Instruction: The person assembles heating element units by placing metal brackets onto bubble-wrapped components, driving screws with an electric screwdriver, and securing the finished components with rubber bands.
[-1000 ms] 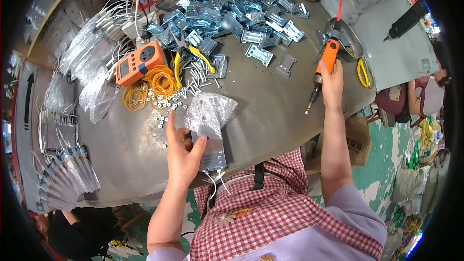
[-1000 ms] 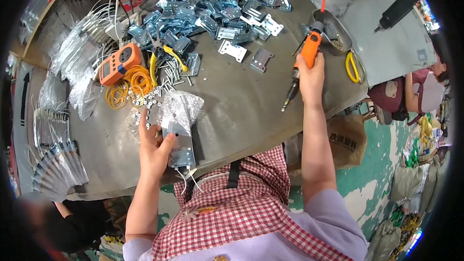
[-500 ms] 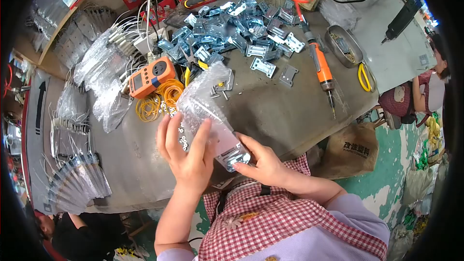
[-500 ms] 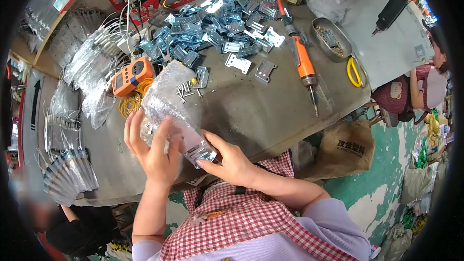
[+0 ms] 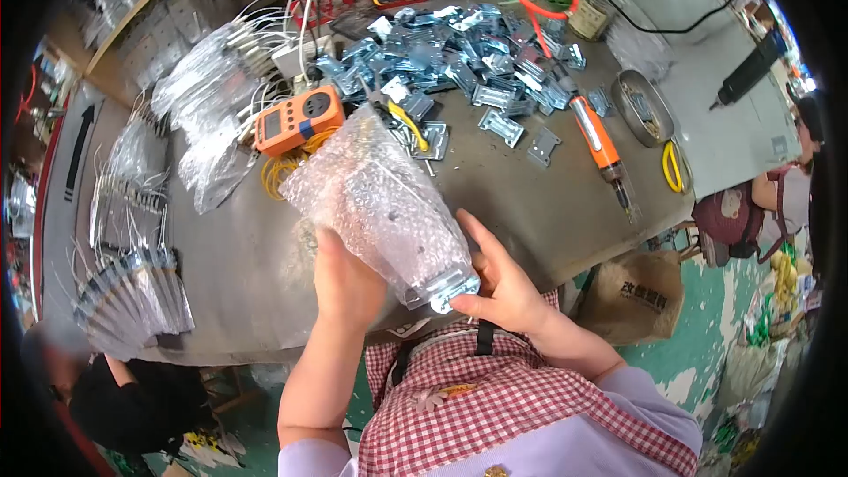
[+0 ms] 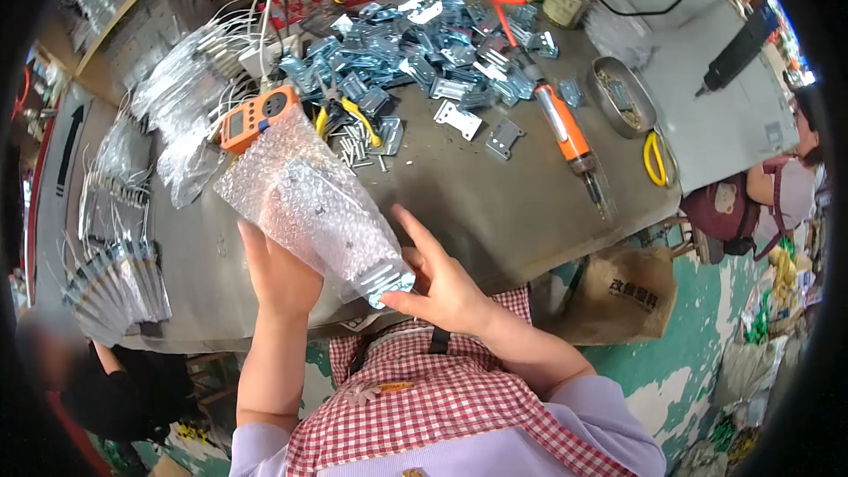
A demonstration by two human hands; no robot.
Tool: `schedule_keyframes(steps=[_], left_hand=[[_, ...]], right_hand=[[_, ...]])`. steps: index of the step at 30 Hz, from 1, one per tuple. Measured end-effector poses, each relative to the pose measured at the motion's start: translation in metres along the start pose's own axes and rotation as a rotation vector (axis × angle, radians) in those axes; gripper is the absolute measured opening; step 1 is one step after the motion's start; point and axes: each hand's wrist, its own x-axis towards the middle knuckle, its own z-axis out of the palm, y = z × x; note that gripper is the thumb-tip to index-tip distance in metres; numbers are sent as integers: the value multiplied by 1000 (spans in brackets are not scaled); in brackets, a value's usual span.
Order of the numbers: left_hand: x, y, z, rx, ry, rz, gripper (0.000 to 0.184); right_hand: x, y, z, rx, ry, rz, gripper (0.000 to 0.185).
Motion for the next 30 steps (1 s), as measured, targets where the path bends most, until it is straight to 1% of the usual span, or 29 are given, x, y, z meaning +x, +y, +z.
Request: schedule_keyframes(steps=[1, 2, 4, 5, 6, 7, 8, 9, 10, 12, 13, 14, 16, 19, 21, 23, 24, 26, 30], left_hand=[[2, 2, -3, -250, -43, -162, 73], [0, -2, -5, -254, -41, -151, 73], [-8, -21, -6, 583, -181, -271, 53], [-11, -31, -5, 632, -254, -249, 44], [-13, -37, -3, 684, -323, -230, 35], [-13, -33, 0, 809, -355, -238, 33], [-10, -33, -4, 1057, -484, -108, 37], [-10, -31, -6, 1242, -522, 42, 37], [-10, -30, -8, 1423, -560, 197, 37], [7, -6, -21, 1702, -455, 299, 26], [17, 4, -46, 1777, -351, 369, 20], [27, 11, -69, 1844, -242, 442, 14], [43, 25, -71, 2050, 61, 526, 6], [50, 26, -85, 2129, 99, 601, 9], [49, 28, -86, 2128, 69, 583, 9], [48, 31, -88, 2124, 10, 566, 9], [48, 32, -89, 2124, 5, 567, 9], [48, 33, -89, 2151, 28, 489, 10], [54, 32, -78, 2205, 7, 514, 9]], right_hand=[[0, -6, 1, 45, 4, 16, 97], [2, -5, 1, 39, -6, 19, 97], [5, -2, 3, 137, 148, -308, 101], [-1, -10, -6, 48, 104, -230, 105], [2, -14, -6, 147, 56, -270, 98], [-1, -3, -14, 42, 114, -280, 86], [-4, 8, -23, -64, 174, -291, 74], [-7, 3, -25, -285, 291, -230, 50], [-10, -5, -29, -286, 285, -227, 50], [-11, -24, -40, -881, 350, -243, 42], [-7, -31, -44, -1089, 330, -301, 48], [-7, -29, -46, -1084, 338, -297, 48], [-3, -25, -52, -1463, 236, -298, 50], [-5, -21, -50, -1485, 273, -318, 51], [-3, -23, -47, -1506, 302, -329, 51], [1, -35, -44, -1698, 285, -511, 52], [1, -28, -48, -1697, 289, -509, 52], [2, -9, -60, -1302, 216, -495, 53], [3, -14, -56, -1312, 155, -451, 48]])
